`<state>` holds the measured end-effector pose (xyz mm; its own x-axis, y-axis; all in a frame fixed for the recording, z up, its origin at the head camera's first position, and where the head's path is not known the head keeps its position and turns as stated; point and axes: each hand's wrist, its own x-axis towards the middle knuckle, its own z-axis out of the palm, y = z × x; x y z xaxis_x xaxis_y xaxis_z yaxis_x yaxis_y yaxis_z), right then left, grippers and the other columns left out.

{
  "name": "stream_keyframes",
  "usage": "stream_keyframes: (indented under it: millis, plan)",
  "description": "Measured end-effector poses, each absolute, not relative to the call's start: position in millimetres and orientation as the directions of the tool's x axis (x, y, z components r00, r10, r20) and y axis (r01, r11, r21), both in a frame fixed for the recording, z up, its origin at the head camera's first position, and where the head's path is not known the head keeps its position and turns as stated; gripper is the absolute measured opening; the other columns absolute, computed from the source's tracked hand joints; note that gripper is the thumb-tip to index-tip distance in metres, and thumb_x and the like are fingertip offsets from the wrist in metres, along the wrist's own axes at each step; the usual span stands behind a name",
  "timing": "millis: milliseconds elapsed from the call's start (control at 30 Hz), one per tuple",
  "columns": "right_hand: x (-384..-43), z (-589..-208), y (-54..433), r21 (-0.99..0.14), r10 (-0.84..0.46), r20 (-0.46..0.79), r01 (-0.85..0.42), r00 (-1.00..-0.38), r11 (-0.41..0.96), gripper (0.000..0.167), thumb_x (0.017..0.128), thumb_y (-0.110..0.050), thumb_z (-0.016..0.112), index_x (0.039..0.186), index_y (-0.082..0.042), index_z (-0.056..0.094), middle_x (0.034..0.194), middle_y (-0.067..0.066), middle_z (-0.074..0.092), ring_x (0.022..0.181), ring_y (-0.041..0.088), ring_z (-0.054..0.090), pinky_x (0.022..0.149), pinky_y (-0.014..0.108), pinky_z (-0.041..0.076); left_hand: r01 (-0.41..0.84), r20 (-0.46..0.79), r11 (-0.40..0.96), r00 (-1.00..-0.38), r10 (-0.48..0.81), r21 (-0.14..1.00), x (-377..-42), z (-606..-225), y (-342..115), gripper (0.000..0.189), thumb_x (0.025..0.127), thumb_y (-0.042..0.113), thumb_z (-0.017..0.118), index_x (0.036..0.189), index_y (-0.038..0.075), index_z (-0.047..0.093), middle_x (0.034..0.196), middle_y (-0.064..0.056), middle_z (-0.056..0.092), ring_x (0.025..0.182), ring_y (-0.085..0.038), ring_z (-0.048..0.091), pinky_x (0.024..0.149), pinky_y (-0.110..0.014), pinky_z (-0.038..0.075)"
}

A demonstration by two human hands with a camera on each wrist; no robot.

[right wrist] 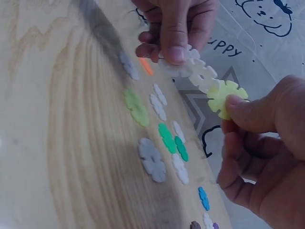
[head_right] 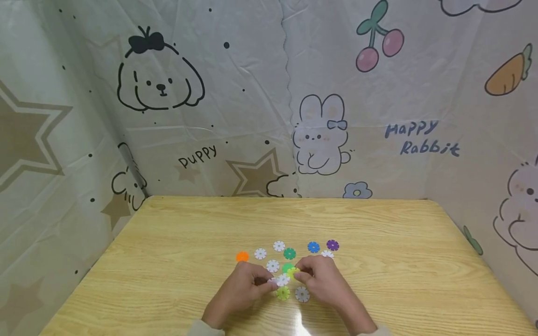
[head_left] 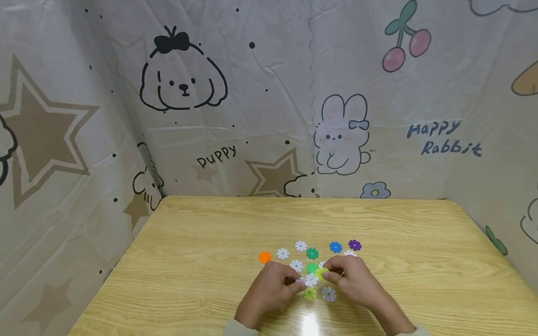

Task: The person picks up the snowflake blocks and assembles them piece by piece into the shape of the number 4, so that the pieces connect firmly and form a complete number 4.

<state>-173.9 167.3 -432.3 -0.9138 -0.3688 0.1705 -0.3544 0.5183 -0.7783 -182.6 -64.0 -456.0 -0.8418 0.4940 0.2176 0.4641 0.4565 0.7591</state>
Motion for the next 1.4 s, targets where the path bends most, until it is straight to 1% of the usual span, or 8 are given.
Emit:
stream_keyframes:
  millis: [133, 333, 633, 767, 933, 1100, 1267, 1400]
  plan:
    - [-172, -435, 164, -0.781, -0.341, 0.206, -0.364, -0.917, 0.507, 0.007, 0.088, 0.0, 0.071, 0.084, -0.005, 0.073, 0.08, -0.004, 0.066, 0.067, 0.007, 0.052, 0.057, 0.025, 0.046, 0.493, 0.247, 0.466, -0.834, 0.493, 0.735, -183, -457, -64, 0.012, 0.086, 0.012, 0.079, 0.075, 0.013, 0.077, 0.066, 0.018, 0.059, 0.058, 0.003, 0.046, 0.055, -0.017, 0.044]
    - [-172, -435, 161, -0.766, -0.347, 0.232, -0.391, -0.909, 0.51, 0.011, 0.089, 0.001, 0.07, 0.081, -0.006, 0.072, 0.074, -0.006, 0.061, 0.061, 0.005, 0.048, 0.053, 0.024, 0.042, 0.518, 0.282, 0.447, -0.823, 0.494, 0.729, -183, -458, -65, 0.015, 0.086, 0.008, 0.079, 0.072, 0.012, 0.075, 0.064, 0.017, 0.058, 0.056, 0.004, 0.044, 0.052, -0.016, 0.042]
    - [-174, -439, 154, -0.759, -0.347, 0.236, -0.395, -0.908, 0.518, 0.014, 0.088, 0.004, 0.069, 0.078, -0.005, 0.071, 0.079, -0.003, 0.064, 0.063, 0.007, 0.05, 0.054, 0.025, 0.044, 0.533, 0.304, 0.439, -0.816, 0.491, 0.723, -184, -457, -68, 0.013, 0.085, 0.007, 0.079, 0.073, 0.01, 0.076, 0.065, 0.015, 0.059, 0.056, 0.004, 0.044, 0.051, -0.015, 0.041]
    - [-173, -438, 152, -0.75, -0.338, 0.218, -0.379, -0.916, 0.543, 0.014, 0.088, 0.005, 0.068, 0.078, -0.005, 0.07, 0.077, -0.003, 0.063, 0.064, 0.007, 0.051, 0.056, 0.024, 0.045, 0.517, 0.286, 0.454, -0.826, 0.485, 0.725, -184, -457, -69, 0.009, 0.085, 0.008, 0.08, 0.076, 0.011, 0.079, 0.068, 0.015, 0.061, 0.057, 0.004, 0.046, 0.052, -0.016, 0.044]
    - [-173, -432, 155, -0.776, -0.384, 0.179, -0.37, -0.906, 0.511, 0.009, 0.092, 0.001, 0.066, 0.084, -0.002, 0.068, 0.075, 0.002, 0.062, 0.061, 0.007, 0.048, 0.052, 0.024, 0.042, 0.471, 0.23, 0.477, -0.847, 0.479, 0.742, -184, -455, -70, 0.007, 0.087, 0.014, 0.079, 0.08, 0.012, 0.08, 0.071, 0.016, 0.064, 0.06, 0.002, 0.05, 0.057, -0.019, 0.047]
    - [-175, -429, 158, -0.789, -0.42, 0.154, -0.367, -0.894, 0.493, 0.008, 0.094, -0.002, 0.066, 0.086, -0.003, 0.067, 0.084, 0.004, 0.065, 0.066, 0.008, 0.051, 0.056, 0.025, 0.046, 0.443, 0.203, 0.464, -0.853, 0.48, 0.767, -185, -453, -74, 0.007, 0.088, 0.018, 0.079, 0.09, 0.011, 0.081, 0.079, 0.014, 0.068, 0.069, 0.001, 0.058, 0.065, -0.021, 0.05]
    - [-176, -429, 159, -0.788, -0.442, 0.148, -0.376, -0.885, 0.488, 0.006, 0.093, -0.001, 0.067, 0.088, -0.005, 0.068, 0.087, 0.002, 0.066, 0.073, 0.01, 0.056, 0.062, 0.027, 0.05, 0.435, 0.213, 0.4, -0.845, 0.49, 0.806, -187, -454, -77, 0.015, 0.088, 0.021, 0.079, 0.098, 0.009, 0.079, 0.088, 0.01, 0.072, 0.076, -0.001, 0.063, 0.068, -0.023, 0.053]
    - [-175, -430, 158, -0.79, -0.454, 0.15, -0.383, -0.878, 0.478, 0.007, 0.093, -0.001, 0.067, 0.089, -0.006, 0.069, 0.086, -0.002, 0.065, 0.076, 0.01, 0.057, 0.066, 0.027, 0.052, 0.442, 0.233, 0.364, -0.839, 0.492, 0.82, -186, -454, -77, 0.017, 0.09, 0.023, 0.078, 0.099, 0.009, 0.079, 0.091, 0.009, 0.072, 0.078, -0.002, 0.064, 0.068, -0.023, 0.054]
